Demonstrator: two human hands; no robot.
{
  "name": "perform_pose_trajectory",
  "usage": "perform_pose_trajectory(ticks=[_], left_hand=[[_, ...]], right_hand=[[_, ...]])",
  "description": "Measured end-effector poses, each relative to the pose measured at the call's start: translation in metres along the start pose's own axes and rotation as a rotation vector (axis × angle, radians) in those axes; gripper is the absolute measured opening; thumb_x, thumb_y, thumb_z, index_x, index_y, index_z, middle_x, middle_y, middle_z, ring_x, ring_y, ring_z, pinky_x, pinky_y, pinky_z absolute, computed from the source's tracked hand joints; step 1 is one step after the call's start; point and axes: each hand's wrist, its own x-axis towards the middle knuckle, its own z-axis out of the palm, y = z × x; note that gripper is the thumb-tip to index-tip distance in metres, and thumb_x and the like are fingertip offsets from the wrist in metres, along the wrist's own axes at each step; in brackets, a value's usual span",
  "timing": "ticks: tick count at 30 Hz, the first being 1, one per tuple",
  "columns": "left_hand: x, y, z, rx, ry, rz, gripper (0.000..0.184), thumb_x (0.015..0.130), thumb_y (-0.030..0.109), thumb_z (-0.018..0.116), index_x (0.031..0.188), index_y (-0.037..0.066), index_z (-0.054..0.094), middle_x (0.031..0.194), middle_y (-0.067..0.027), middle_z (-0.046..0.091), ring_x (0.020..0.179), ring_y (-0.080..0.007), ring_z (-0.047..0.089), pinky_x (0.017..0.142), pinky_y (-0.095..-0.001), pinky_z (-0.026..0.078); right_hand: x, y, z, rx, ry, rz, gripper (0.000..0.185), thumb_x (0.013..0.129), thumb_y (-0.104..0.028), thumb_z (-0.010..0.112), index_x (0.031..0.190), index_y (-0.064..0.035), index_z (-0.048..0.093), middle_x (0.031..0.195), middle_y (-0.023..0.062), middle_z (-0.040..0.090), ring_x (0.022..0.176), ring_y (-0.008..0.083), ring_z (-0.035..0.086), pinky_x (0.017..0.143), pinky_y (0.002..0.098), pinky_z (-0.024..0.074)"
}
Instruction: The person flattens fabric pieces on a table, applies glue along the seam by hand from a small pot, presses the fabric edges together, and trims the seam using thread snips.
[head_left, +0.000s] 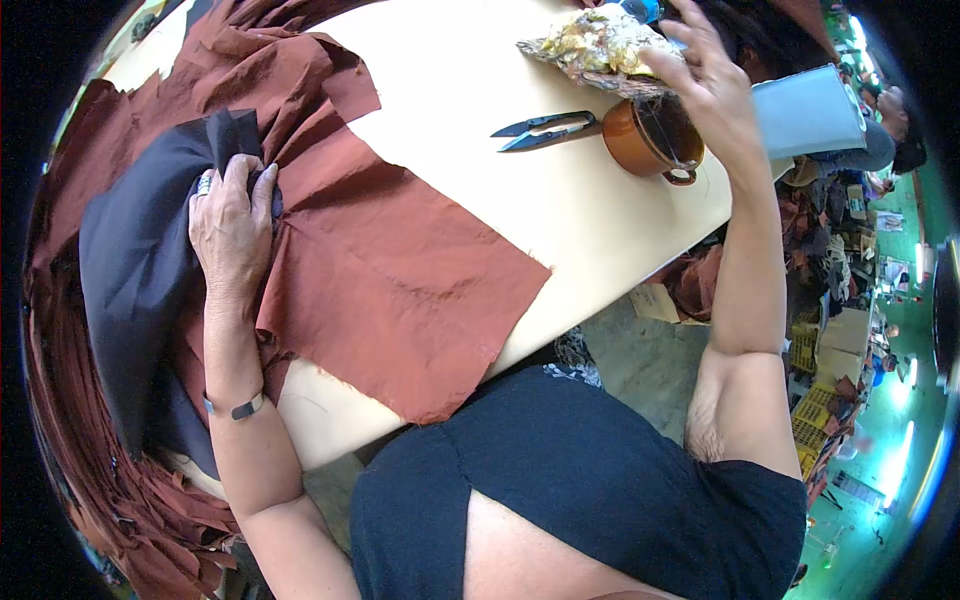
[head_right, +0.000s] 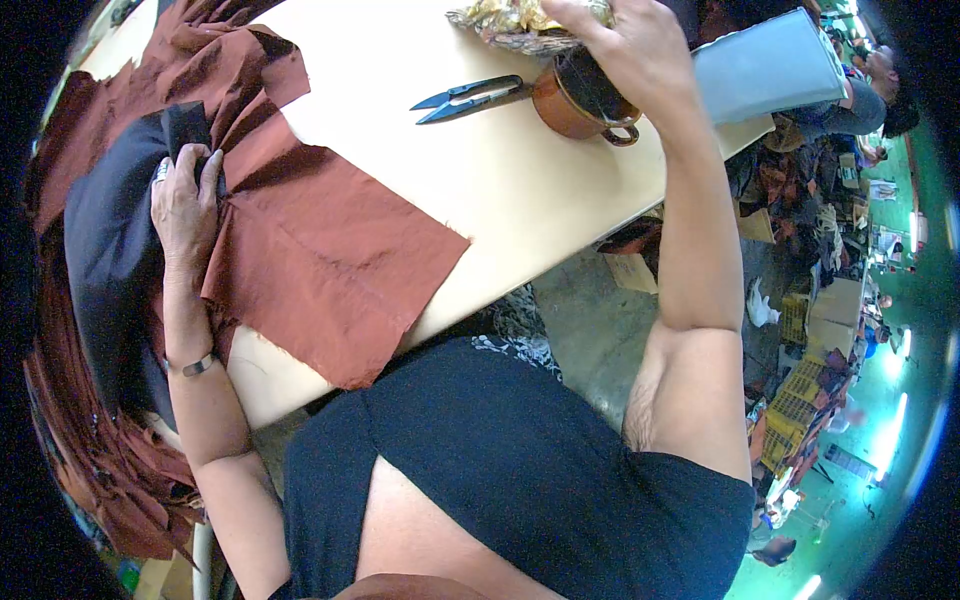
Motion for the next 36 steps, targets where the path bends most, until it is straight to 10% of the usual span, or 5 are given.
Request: perform_pose_trajectory(ticks=[6, 22, 30, 36], left_hand=[[0.003, -0.001, -0.001, -0.034, -0.028, -0.001, 0.019, 0.086, 0.028, 0.056, 0.089, 0.010, 0.057, 0.075, -0.0144, 0.059, 0.074, -0.0312, 0.057, 0.069, -0.0400, 0.040], [0.003, -0.003, -0.001, -0.061, -0.066, -0.020, 0.020, 0.086, 0.029, 0.055, 0.091, 0.009, 0.057, 0.083, -0.0139, 0.062, 0.083, -0.0327, 0.057, 0.074, -0.0407, 0.040], [0.006, -0.008, -0.002, -0.095, -0.081, 0.024, 0.022, 0.086, 0.032, 0.053, 0.089, 0.011, 0.058, 0.077, -0.0156, 0.059, 0.078, -0.0332, 0.057, 0.070, -0.0425, 0.043], [0.001, -0.007, 0.000, -0.108, 0.019, 0.019, 0.022, 0.085, 0.032, 0.055, 0.085, 0.011, 0.060, 0.077, -0.0128, 0.061, 0.077, -0.0302, 0.058, 0.071, -0.0407, 0.043]], right_hand=[[-0.065, 0.024, -0.038, -0.210, 0.023, 0.018, 0.040, 0.068, -0.034, 0.074, 0.097, -0.0083, 0.062, 0.101, 0.0100, 0.060, 0.092, 0.0261, 0.058, 0.081, 0.0341, 0.0450], [-0.056, 0.056, -0.012, -0.457, -0.315, -0.043, 0.054, 0.060, -0.038, 0.073, 0.103, -0.0102, 0.059, 0.123, 0.0158, 0.048, 0.113, 0.0325, 0.045, 0.094, 0.0426, 0.0370], [-0.090, 0.014, -0.029, -0.701, -0.149, -0.181, 0.030, 0.063, -0.019, 0.072, 0.090, -0.0114, 0.061, 0.136, 0.0059, 0.042, 0.119, 0.0277, 0.041, 0.094, 0.0416, 0.0354], [-0.073, -0.081, 0.032, 0.024, -0.088, -0.509, 0.024, 0.072, -0.001, 0.061, 0.094, -0.0084, 0.067, 0.118, 0.0100, 0.056, 0.108, 0.0265, 0.052, 0.090, 0.0377, 0.0413]])
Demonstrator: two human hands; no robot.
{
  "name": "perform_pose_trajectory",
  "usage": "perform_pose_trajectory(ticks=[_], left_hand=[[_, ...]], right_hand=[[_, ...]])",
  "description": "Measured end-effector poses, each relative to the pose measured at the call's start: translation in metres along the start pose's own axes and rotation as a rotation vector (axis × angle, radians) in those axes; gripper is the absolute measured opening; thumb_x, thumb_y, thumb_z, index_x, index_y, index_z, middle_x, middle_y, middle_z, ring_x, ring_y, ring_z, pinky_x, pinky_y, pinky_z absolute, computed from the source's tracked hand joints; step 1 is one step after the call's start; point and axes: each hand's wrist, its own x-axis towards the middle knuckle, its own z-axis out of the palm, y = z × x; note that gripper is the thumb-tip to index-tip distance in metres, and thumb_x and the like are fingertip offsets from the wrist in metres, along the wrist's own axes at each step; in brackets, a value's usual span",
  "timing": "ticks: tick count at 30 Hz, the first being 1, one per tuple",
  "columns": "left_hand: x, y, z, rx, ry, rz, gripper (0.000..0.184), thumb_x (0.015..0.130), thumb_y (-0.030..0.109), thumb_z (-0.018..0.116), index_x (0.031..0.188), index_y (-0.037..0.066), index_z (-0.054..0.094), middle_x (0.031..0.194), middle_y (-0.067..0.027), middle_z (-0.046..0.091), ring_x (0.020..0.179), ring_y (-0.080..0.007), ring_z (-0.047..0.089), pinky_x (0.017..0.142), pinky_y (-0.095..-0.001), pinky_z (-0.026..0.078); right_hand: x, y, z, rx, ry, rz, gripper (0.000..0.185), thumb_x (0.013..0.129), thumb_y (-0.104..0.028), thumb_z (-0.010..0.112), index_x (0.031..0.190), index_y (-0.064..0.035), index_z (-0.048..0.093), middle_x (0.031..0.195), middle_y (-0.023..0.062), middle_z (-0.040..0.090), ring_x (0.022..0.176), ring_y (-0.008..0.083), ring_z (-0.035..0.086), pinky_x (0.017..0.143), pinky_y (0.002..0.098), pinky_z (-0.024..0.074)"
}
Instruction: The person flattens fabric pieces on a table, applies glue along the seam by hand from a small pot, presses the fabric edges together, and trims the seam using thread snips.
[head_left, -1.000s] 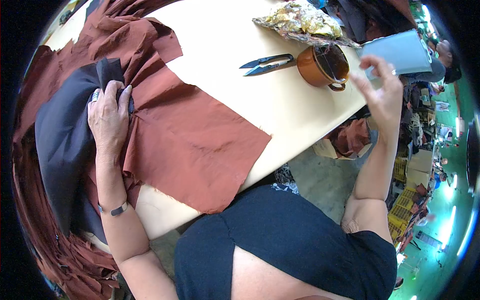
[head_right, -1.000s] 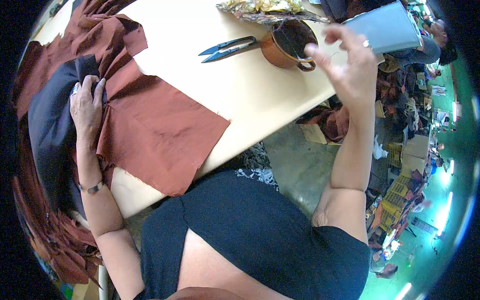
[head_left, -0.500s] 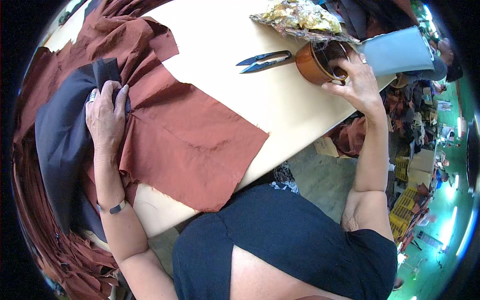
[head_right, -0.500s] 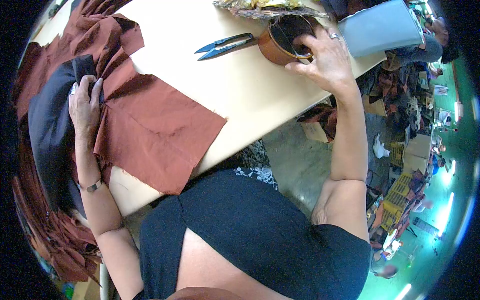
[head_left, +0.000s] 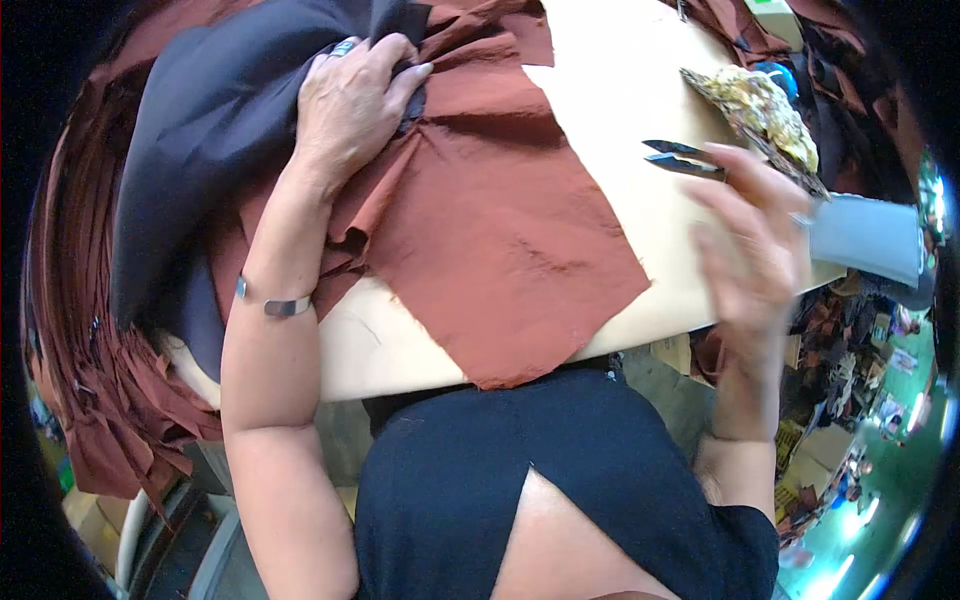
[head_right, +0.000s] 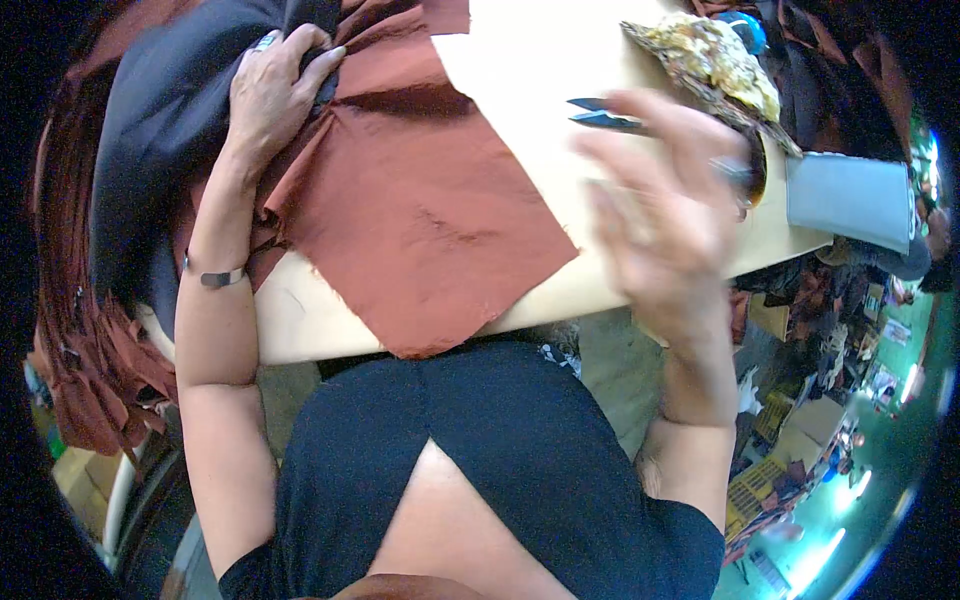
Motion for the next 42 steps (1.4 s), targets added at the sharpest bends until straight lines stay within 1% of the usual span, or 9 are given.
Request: perform_pose_trajectory(ticks=[4, 7, 9, 12, 15, 28, 35, 39, 42], left_hand=[[0.000, 0.002, 0.000, 0.004, 0.018, 0.000, 0.021, 0.085, 0.031, 0.056, 0.085, 0.010, 0.060, 0.078, -0.0112, 0.062, 0.078, -0.0292, 0.059, 0.073, -0.0410, 0.042], [-0.001, -0.001, 0.006, -0.025, 0.049, -0.009, 0.020, 0.085, 0.030, 0.056, 0.087, 0.010, 0.059, 0.081, -0.0112, 0.063, 0.080, -0.0292, 0.059, 0.075, -0.0410, 0.043], [-0.002, -0.003, 0.010, -0.038, 0.111, 0.002, 0.021, 0.086, 0.030, 0.053, 0.090, 0.010, 0.058, 0.082, -0.0129, 0.062, 0.080, -0.0310, 0.059, 0.074, -0.0422, 0.044], [-0.002, 0.004, 0.000, -0.102, 0.096, -0.094, 0.014, 0.080, 0.018, 0.059, 0.080, 0.006, 0.052, 0.074, -0.0145, 0.056, 0.078, -0.0308, 0.055, 0.070, -0.0412, 0.043], [-0.002, 0.004, 0.000, -0.152, 0.133, -0.094, 0.010, 0.080, 0.014, 0.057, 0.080, 0.005, 0.052, 0.074, -0.0172, 0.056, 0.077, -0.0352, 0.053, 0.070, -0.0429, 0.042], [-0.001, 0.006, -0.002, -0.114, 0.123, -0.077, 0.010, 0.079, 0.013, 0.058, 0.079, 0.005, 0.052, 0.073, -0.0168, 0.056, 0.076, -0.0348, 0.054, 0.069, -0.0436, 0.042], [-0.002, 0.006, -0.004, -0.131, 0.122, -0.069, 0.010, 0.080, 0.013, 0.057, 0.080, 0.004, 0.052, 0.074, -0.0175, 0.055, 0.076, -0.0349, 0.053, 0.069, -0.0432, 0.042], [-0.001, 0.006, -0.003, -0.121, 0.117, -0.070, 0.011, 0.081, 0.013, 0.058, 0.080, 0.004, 0.052, 0.073, -0.0174, 0.055, 0.075, -0.0347, 0.053, 0.069, -0.0429, 0.042], [-0.002, 0.006, -0.003, -0.126, 0.118, -0.059, 0.011, 0.081, 0.013, 0.058, 0.080, 0.004, 0.052, 0.073, -0.0174, 0.055, 0.075, -0.0346, 0.053, 0.069, -0.0428, 0.043]], right_hand=[[0.042, -0.028, 0.088, 0.673, -0.170, -0.178, 0.022, 0.073, 0.000, 0.056, 0.094, -0.0047, 0.063, 0.102, 0.0120, 0.060, 0.097, 0.0284, 0.057, 0.086, 0.0370, 0.0429], [0.062, -0.034, 0.124, 0.751, -0.115, -0.153, 0.019, 0.075, 0.000, 0.054, 0.092, -0.0024, 0.061, 0.095, 0.0146, 0.061, 0.094, 0.0289, 0.058, 0.085, 0.0361, 0.0448], [0.066, -0.031, 0.134, 0.703, -0.086, -0.143, 0.021, 0.074, 0.001, 0.054, 0.094, -0.0021, 0.060, 0.096, 0.0149, 0.061, 0.092, 0.0296, 0.059, 0.084, 0.0363, 0.0454], [0.063, -0.030, 0.137, 0.665, -0.055, -0.149, 0.024, 0.074, 0.002, 0.054, 0.096, -0.0027, 0.061, 0.098, 0.0146, 0.061, 0.094, 0.0291, 0.058, 0.085, 0.0370, 0.0446], [0.064, -0.031, 0.138, 0.606, -0.037, -0.162, 0.027, 0.074, 0.003, 0.053, 0.099, -0.0033, 0.061, 0.100, 0.0139, 0.059, 0.095, 0.0284, 0.057, 0.086, 0.0375, 0.0435], [0.068, -0.034, 0.145, 0.457, -0.017, -0.240, 0.026, 0.075, 0.001, 0.051, 0.097, -0.0019, 0.063, 0.101, 0.0130, 0.055, 0.091, 0.0304, 0.054, 0.081, 0.0382, 0.0438], [0.025, -0.022, 0.111, 0.437, -0.122, -0.337, 0.023, 0.069, 0.004, 0.057, 0.091, -0.0009, 0.063, 0.095, 0.0141, 0.055, 0.084, 0.0304, 0.053, 0.075, 0.0376, 0.0435], [0.018, -0.021, 0.101, 0.534, -0.231, -0.262, 0.026, 0.071, 0.006, 0.053, 0.094, -0.0013, 0.063, 0.095, 0.0135, 0.055, 0.084, 0.0298, 0.053, 0.076, 0.0378, 0.0433], [0.027, -0.034, 0.111, 0.457, -0.124, -0.239, 0.029, 0.071, 0.006, 0.052, 0.098, -0.0011, 0.061, 0.096, 0.0136, 0.055, 0.086, 0.0292, 0.052, 0.076, 0.0384, 0.0432]])
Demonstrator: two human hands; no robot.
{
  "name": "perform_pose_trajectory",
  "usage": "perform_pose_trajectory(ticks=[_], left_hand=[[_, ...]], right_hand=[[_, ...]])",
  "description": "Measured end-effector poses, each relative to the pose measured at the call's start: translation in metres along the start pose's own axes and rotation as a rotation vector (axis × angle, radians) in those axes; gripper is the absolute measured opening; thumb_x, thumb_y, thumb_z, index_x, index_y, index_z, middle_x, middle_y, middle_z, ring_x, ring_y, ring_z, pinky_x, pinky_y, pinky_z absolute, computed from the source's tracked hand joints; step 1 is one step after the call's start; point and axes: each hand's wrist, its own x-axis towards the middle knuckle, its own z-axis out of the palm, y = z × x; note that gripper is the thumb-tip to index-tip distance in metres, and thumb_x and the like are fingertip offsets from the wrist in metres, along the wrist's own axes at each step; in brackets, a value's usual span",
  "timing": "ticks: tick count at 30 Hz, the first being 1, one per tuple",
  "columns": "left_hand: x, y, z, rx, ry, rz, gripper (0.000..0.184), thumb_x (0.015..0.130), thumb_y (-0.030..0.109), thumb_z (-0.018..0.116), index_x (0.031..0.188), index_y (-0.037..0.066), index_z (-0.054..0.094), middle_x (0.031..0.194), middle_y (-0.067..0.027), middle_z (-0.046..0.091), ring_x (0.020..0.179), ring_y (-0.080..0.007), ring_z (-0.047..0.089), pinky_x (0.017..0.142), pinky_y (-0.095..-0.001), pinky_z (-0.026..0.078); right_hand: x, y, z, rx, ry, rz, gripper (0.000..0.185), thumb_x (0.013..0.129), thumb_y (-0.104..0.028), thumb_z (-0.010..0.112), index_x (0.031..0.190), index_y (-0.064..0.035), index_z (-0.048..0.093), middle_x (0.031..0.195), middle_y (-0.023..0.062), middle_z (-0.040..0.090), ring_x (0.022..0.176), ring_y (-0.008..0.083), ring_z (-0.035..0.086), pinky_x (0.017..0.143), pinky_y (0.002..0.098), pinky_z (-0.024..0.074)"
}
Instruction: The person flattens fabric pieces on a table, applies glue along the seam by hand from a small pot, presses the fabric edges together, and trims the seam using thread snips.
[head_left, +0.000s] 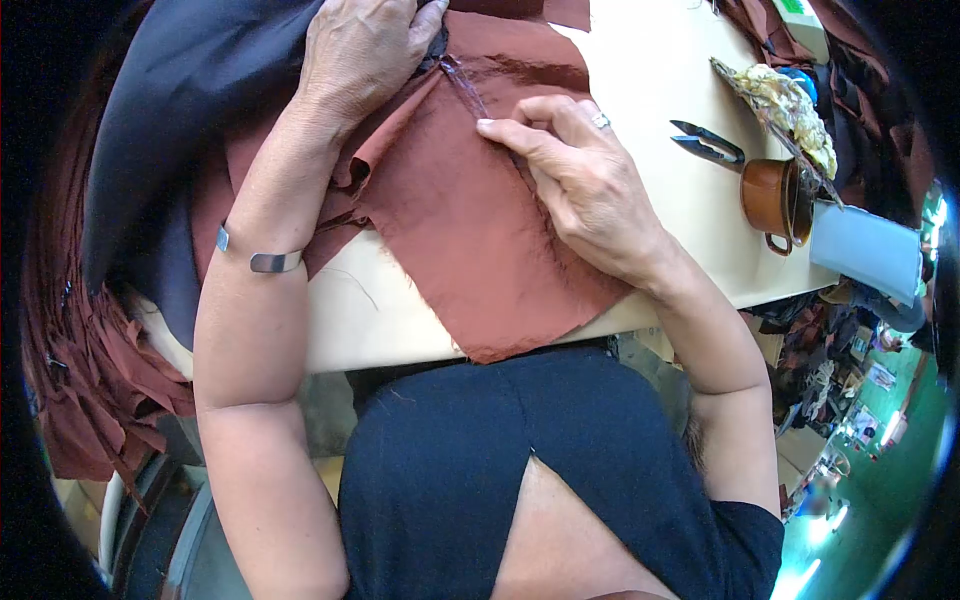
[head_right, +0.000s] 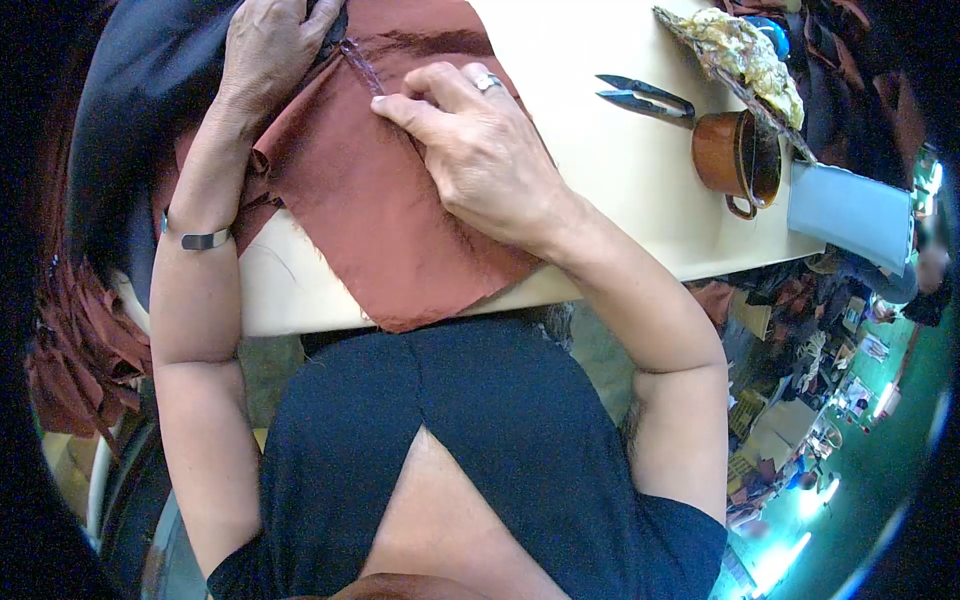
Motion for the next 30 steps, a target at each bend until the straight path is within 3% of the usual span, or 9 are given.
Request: perform_pose_trajectory(ticks=[1, 7, 11, 18, 23, 26, 30], left_hand=[[0.000, 0.000, 0.000, 0.004, 0.002, 0.006, 0.011, 0.081, 0.013, 0.058, 0.080, 0.004, 0.052, 0.073, -0.0174, 0.055, 0.075, -0.0346, 0.053, 0.069, -0.0429, 0.043], [0.001, -0.001, 0.000, 0.023, 0.000, -0.006, 0.011, 0.081, 0.013, 0.058, 0.080, 0.004, 0.052, 0.074, -0.0176, 0.056, 0.076, -0.0350, 0.053, 0.069, -0.0431, 0.043], [0.003, 0.000, 0.001, 0.031, -0.003, -0.018, 0.012, 0.081, 0.014, 0.058, 0.081, 0.004, 0.052, 0.074, -0.0179, 0.056, 0.077, -0.0351, 0.054, 0.069, -0.0429, 0.043], [0.004, -0.004, 0.001, 0.048, -0.015, -0.036, 0.013, 0.081, 0.016, 0.058, 0.082, 0.004, 0.053, 0.075, -0.0181, 0.055, 0.076, -0.0352, 0.054, 0.069, -0.0429, 0.043], [0.004, -0.001, 0.001, 0.059, -0.021, -0.052, 0.014, 0.081, 0.017, 0.059, 0.082, 0.004, 0.053, 0.075, -0.0179, 0.055, 0.076, -0.0351, 0.054, 0.069, -0.0428, 0.043], [0.003, -0.001, 0.001, 0.065, -0.021, -0.065, 0.014, 0.081, 0.017, 0.059, 0.081, 0.004, 0.053, 0.075, -0.0178, 0.056, 0.076, -0.0351, 0.054, 0.069, -0.0426, 0.043], [0.004, -0.001, -0.001, 0.060, -0.027, -0.064, 0.015, 0.082, 0.018, 0.059, 0.081, 0.004, 0.053, 0.075, -0.0179, 0.056, 0.076, -0.0351, 0.054, 0.069, -0.0424, 0.043]], right_hand=[[-0.001, -0.003, -0.002, -0.086, -0.046, 0.014, 0.032, 0.076, 0.007, 0.053, 0.105, -0.0045, 0.062, 0.097, 0.0102, 0.054, 0.084, 0.0249, 0.054, 0.075, 0.0336, 0.0454], [-0.038, -0.006, -0.020, 0.000, -0.146, -0.127, 0.028, 0.072, 0.003, 0.053, 0.099, -0.0008, 0.060, 0.095, 0.0150, 0.055, 0.082, 0.0312, 0.052, 0.075, 0.0368, 0.0438], [-0.028, -0.011, -0.023, 0.099, -0.175, 0.033, 0.029, 0.073, 0.002, 0.052, 0.101, -0.0002, 0.059, 0.098, 0.0147, 0.054, 0.083, 0.0303, 0.053, 0.078, 0.0362, 0.0437], [-0.052, -0.015, -0.020, -0.091, -0.185, -0.075, 0.033, 0.072, -0.003, 0.054, 0.105, 0.0006, 0.058, 0.103, 0.0144, 0.052, 0.085, 0.0276, 0.052, 0.078, 0.0354, 0.0438], [-0.059, -0.016, -0.030, 0.109, -0.207, 0.024, 0.031, 0.074, -0.003, 0.053, 0.104, 0.0001, 0.060, 0.102, 0.0146, 0.052, 0.082, 0.0283, 0.053, 0.075, 0.0361, 0.0449], [-0.048, -0.024, -0.021, -0.079, -0.170, 0.048, 0.032, 0.074, -0.002, 0.052, 0.106, 0.0005, 0.058, 0.104, 0.0145, 0.052, 0.083, 0.0292, 0.052, 0.076, 0.0365, 0.0452], [-0.063, -0.028, -0.022, -0.214, -0.156, -0.118, 0.037, 0.072, -0.001, 0.057, 0.109, 0.0036, 0.059, 0.100, 0.0128, 0.053, 0.082, 0.0251, 0.052, 0.070, 0.0332, 0.0475]])
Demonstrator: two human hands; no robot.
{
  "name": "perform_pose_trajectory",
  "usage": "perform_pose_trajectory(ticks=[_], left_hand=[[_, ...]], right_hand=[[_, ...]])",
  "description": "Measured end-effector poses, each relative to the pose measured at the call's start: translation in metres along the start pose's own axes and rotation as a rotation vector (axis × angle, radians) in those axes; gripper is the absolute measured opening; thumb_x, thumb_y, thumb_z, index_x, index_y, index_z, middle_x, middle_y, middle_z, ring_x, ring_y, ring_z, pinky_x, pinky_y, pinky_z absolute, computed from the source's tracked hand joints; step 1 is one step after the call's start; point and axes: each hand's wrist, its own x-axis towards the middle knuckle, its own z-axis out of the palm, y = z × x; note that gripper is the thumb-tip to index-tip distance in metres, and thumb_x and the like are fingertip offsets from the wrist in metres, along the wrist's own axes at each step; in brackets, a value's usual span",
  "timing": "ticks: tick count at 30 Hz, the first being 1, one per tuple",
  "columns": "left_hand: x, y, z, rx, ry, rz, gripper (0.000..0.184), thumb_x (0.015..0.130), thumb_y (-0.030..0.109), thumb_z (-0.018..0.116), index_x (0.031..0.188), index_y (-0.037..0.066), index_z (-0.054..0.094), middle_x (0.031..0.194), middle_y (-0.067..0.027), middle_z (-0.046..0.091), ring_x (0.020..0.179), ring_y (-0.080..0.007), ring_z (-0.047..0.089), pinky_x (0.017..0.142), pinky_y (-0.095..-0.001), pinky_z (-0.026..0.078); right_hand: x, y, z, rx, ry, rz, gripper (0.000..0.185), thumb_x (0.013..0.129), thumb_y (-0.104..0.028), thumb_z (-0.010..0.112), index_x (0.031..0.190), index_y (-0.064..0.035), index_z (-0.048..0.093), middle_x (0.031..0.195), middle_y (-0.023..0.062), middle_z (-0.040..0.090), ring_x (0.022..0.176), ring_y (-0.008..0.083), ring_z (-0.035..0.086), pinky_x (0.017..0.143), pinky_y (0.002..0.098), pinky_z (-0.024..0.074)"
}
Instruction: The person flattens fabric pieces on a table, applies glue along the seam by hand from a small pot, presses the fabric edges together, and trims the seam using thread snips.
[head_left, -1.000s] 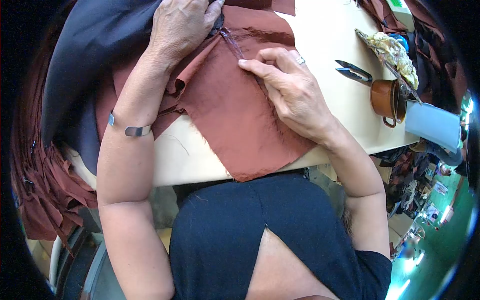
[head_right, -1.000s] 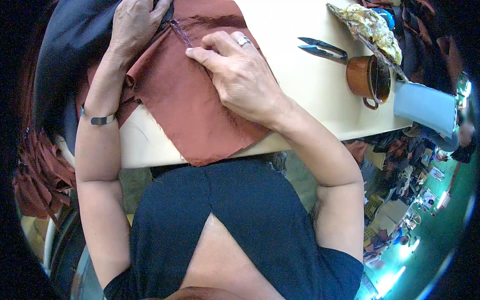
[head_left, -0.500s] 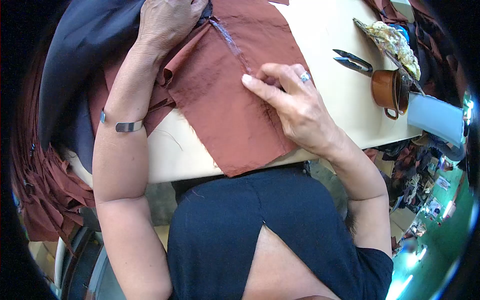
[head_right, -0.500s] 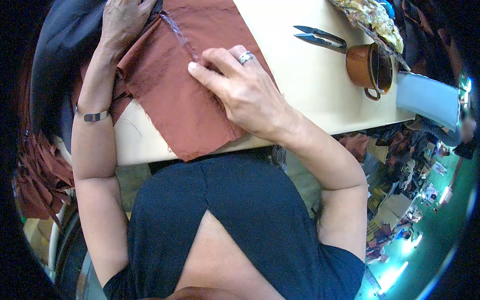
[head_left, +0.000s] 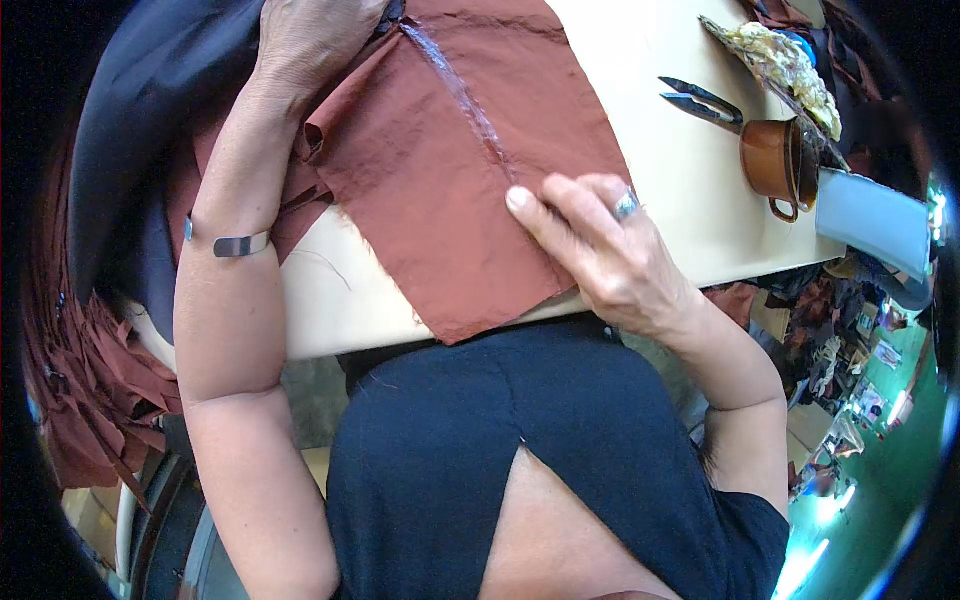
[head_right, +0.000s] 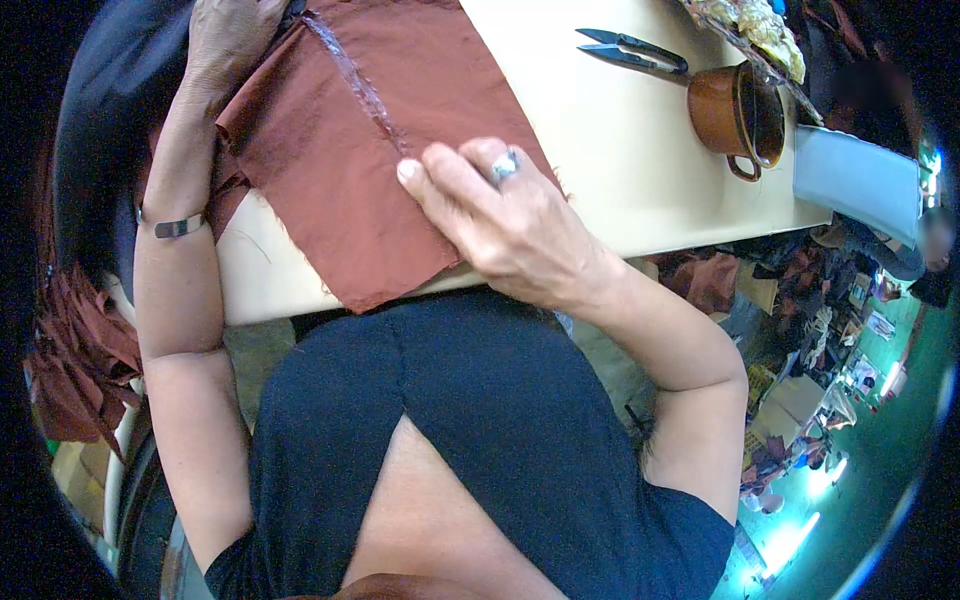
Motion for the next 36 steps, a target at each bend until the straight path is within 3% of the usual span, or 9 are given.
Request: perform_pose_trajectory(ticks=[4, 8, 9, 12, 15, 19, 28, 31, 36], left_hand=[[-0.001, -0.001, 0.001, 0.017, 0.002, 0.007, 0.015, 0.082, 0.018, 0.059, 0.081, 0.004, 0.053, 0.075, -0.0179, 0.055, 0.075, -0.0349, 0.054, 0.068, -0.0423, 0.043], [0.000, 0.006, 0.000, 0.030, 0.017, 0.017, 0.015, 0.081, 0.017, 0.059, 0.079, 0.004, 0.052, 0.072, -0.0167, 0.053, 0.073, -0.0345, 0.053, 0.066, -0.0424, 0.042], [0.001, -0.019, 0.015, 0.084, -0.023, 0.061, 0.022, 0.089, 0.031, 0.052, 0.094, 0.011, 0.057, 0.079, -0.0188, 0.058, 0.080, -0.0369, 0.056, 0.072, -0.0432, 0.044], [0.002, -0.027, 0.016, 0.090, -0.007, 0.149, 0.023, 0.089, 0.032, 0.050, 0.093, 0.010, 0.056, 0.081, -0.0186, 0.058, 0.081, -0.0368, 0.057, 0.070, -0.0441, 0.045], [0.004, -0.024, 0.015, 0.091, -0.080, 0.078, 0.022, 0.089, 0.031, 0.052, 0.094, 0.009, 0.056, 0.083, -0.0202, 0.060, 0.085, -0.0380, 0.058, 0.076, -0.0441, 0.045], [0.005, -0.018, 0.013, 0.092, -0.091, 0.043, 0.023, 0.088, 0.029, 0.053, 0.094, 0.008, 0.057, 0.086, -0.0209, 0.062, 0.089, -0.0387, 0.058, 0.082, -0.0437, 0.043], [0.005, -0.014, 0.011, 0.080, -0.094, 0.030, 0.021, 0.088, 0.027, 0.054, 0.093, 0.007, 0.057, 0.084, -0.0193, 0.062, 0.086, -0.0374, 0.059, 0.080, -0.0430, 0.043], [0.004, -0.011, 0.011, 0.077, -0.087, 0.020, 0.021, 0.088, 0.027, 0.054, 0.093, 0.007, 0.057, 0.084, -0.0193, 0.062, 0.086, -0.0374, 0.059, 0.080, -0.0431, 0.043], [0.004, -0.018, 0.013, 0.077, -0.076, 0.066, 0.023, 0.088, 0.028, 0.053, 0.093, 0.007, 0.057, 0.085, -0.0198, 0.062, 0.086, -0.0379, 0.059, 0.079, -0.0442, 0.043]], right_hand=[[-0.019, -0.008, -0.011, -0.023, -0.056, -0.088, 0.030, 0.070, -0.004, 0.060, 0.099, 0.0047, 0.063, 0.101, 0.0136, 0.054, 0.087, 0.0252, 0.054, 0.072, 0.0338, 0.0482], [-0.033, 0.013, -0.055, 0.103, -0.028, 0.117, 0.027, 0.070, -0.004, 0.059, 0.096, -0.0017, 0.062, 0.104, 0.0125, 0.056, 0.095, 0.0269, 0.055, 0.082, 0.0368, 0.0461], [-0.039, 0.020, -0.073, 0.010, 0.100, 0.257, 0.029, 0.070, -0.005, 0.061, 0.098, -0.0027, 0.061, 0.105, 0.0120, 0.057, 0.098, 0.0286, 0.055, 0.085, 0.0371, 0.0448], [-0.059, 0.036, -0.127, -0.327, 0.280, 0.607, 0.039, 0.069, -0.015, 0.071, 0.105, -0.0067, 0.059, 0.117, 0.0102, 0.055, 0.108, 0.0329, 0.051, 0.092, 0.0396, 0.0409], [-0.085, 0.060, -0.147, -0.599, 0.030, 0.719, 0.045, 0.064, -0.024, 0.075, 0.105, -0.0099, 0.061, 0.124, 0.0081, 0.050, 0.113, 0.0326, 0.047, 0.094, 0.0418, 0.0389], [-0.095, 0.078, -0.143, -0.739, -0.071, 0.746, 0.050, 0.061, -0.036, 0.076, 0.103, -0.0122, 0.064, 0.128, 0.0069, 0.047, 0.116, 0.0314, 0.044, 0.094, 0.0427, 0.0395], [-0.108, 0.096, -0.126, -0.755, -0.076, 0.849, 0.055, 0.058, -0.042, 0.076, 0.103, -0.0124, 0.064, 0.128, 0.0131, 0.047, 0.118, 0.0336, 0.043, 0.095, 0.0432, 0.0389], [-0.110, 0.108, -0.122, -0.692, -0.189, 0.944, 0.055, 0.058, -0.043, 0.076, 0.101, -0.0119, 0.065, 0.130, 0.0157, 0.045, 0.120, 0.0340, 0.042, 0.096, 0.0443, 0.0380], [-0.108, 0.091, -0.136, -0.575, 0.067, 0.843, 0.046, 0.060, -0.033, 0.075, 0.098, -0.0127, 0.061, 0.132, 0.0083, 0.044, 0.119, 0.0332, 0.043, 0.094, 0.0449, 0.0378]])
